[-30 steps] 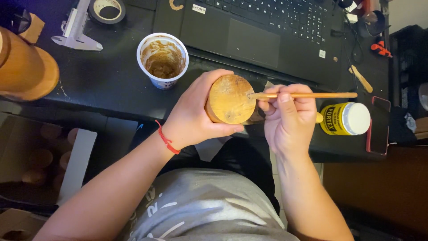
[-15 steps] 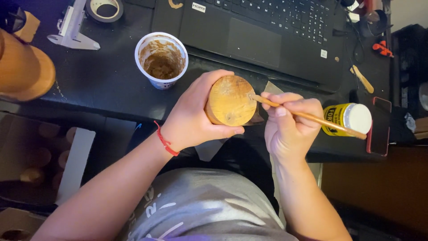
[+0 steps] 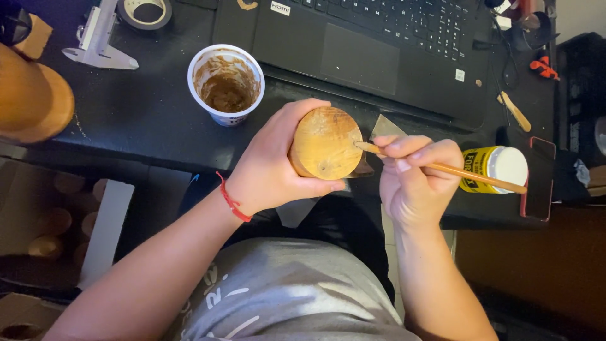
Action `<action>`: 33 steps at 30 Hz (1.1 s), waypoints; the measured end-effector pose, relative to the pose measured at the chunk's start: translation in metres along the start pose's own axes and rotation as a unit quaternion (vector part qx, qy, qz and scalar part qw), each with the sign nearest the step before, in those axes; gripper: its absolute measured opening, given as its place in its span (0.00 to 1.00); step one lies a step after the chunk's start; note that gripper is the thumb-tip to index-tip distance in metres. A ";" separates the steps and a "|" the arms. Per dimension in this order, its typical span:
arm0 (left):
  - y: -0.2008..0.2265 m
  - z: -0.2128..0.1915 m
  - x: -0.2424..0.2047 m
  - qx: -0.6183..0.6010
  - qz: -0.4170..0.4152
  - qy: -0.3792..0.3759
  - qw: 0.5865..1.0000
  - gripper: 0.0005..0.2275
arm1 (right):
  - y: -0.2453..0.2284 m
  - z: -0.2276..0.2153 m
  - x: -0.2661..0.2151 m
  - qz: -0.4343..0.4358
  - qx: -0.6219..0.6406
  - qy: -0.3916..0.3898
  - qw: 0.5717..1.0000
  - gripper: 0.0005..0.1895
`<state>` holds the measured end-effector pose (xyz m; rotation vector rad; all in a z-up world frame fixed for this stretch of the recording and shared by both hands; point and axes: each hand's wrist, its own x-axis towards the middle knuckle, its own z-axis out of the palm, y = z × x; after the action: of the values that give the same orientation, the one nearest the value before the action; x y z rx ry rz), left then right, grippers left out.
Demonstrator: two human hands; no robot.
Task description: The person applies a brown substance to a cylindrical wooden object using a brush, then smooths the surface with a sanding block. The person rotates the object to cover different areas and inspects the finished surface.
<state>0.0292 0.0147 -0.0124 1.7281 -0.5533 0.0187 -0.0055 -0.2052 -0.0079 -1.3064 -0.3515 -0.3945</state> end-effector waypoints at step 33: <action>-0.003 -0.003 0.001 0.017 0.019 0.001 1.000 0.40 | -0.059 0.040 0.060 -0.044 -0.488 -0.272 0.828 0.06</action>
<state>0.0319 0.0177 -0.0140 1.7507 -0.5880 0.0563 0.0186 -0.1836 0.0799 -2.4357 -0.7468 -0.2646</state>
